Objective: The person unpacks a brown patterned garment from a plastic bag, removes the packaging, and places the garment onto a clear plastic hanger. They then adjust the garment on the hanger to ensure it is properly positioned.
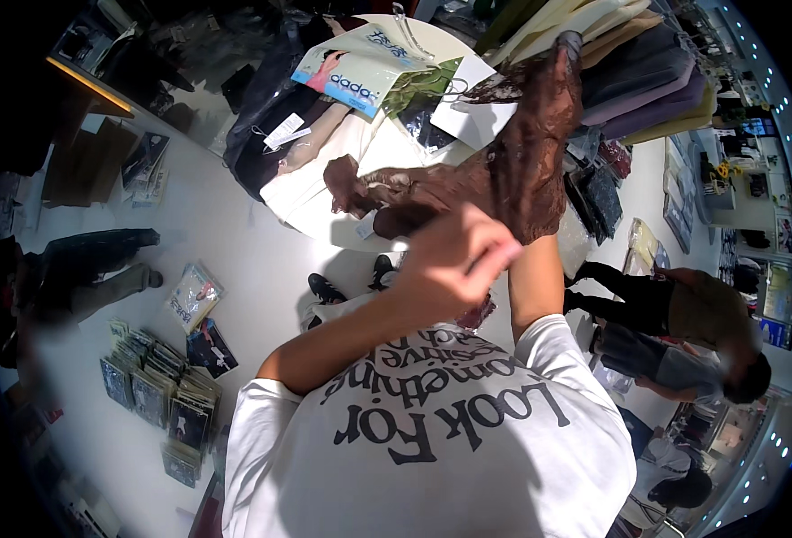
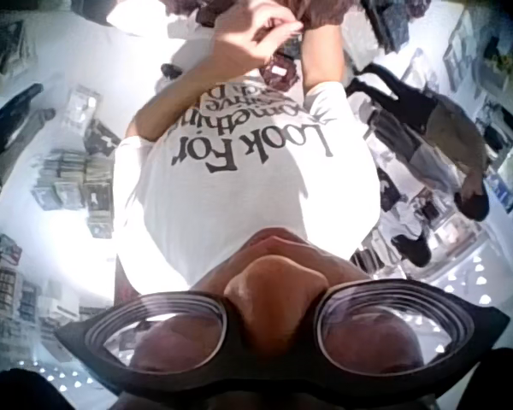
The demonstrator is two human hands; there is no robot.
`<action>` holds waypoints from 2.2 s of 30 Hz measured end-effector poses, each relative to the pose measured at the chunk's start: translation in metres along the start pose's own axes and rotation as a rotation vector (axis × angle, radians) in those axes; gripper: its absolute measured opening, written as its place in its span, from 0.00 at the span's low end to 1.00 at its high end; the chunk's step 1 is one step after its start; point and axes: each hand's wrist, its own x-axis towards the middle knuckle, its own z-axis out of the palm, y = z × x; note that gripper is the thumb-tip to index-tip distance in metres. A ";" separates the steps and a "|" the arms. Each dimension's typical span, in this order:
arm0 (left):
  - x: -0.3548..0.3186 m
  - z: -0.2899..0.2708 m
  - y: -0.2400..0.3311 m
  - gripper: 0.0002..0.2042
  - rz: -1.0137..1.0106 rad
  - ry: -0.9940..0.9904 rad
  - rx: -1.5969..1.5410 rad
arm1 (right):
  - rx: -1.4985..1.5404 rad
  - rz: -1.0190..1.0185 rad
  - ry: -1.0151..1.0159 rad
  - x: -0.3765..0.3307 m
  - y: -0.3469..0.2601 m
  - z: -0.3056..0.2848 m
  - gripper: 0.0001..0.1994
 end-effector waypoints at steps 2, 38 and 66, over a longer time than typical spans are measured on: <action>-0.017 0.019 -0.009 0.06 0.193 -0.322 0.115 | -0.004 -0.012 0.003 -0.005 -0.002 0.001 0.20; 0.111 -0.038 -0.066 0.11 -0.280 0.089 -0.257 | 0.312 0.127 0.190 0.016 0.012 -0.056 0.20; 0.166 -0.051 -0.034 0.17 -0.188 0.397 -0.484 | 0.819 0.319 -0.302 -0.069 -0.009 -0.050 0.56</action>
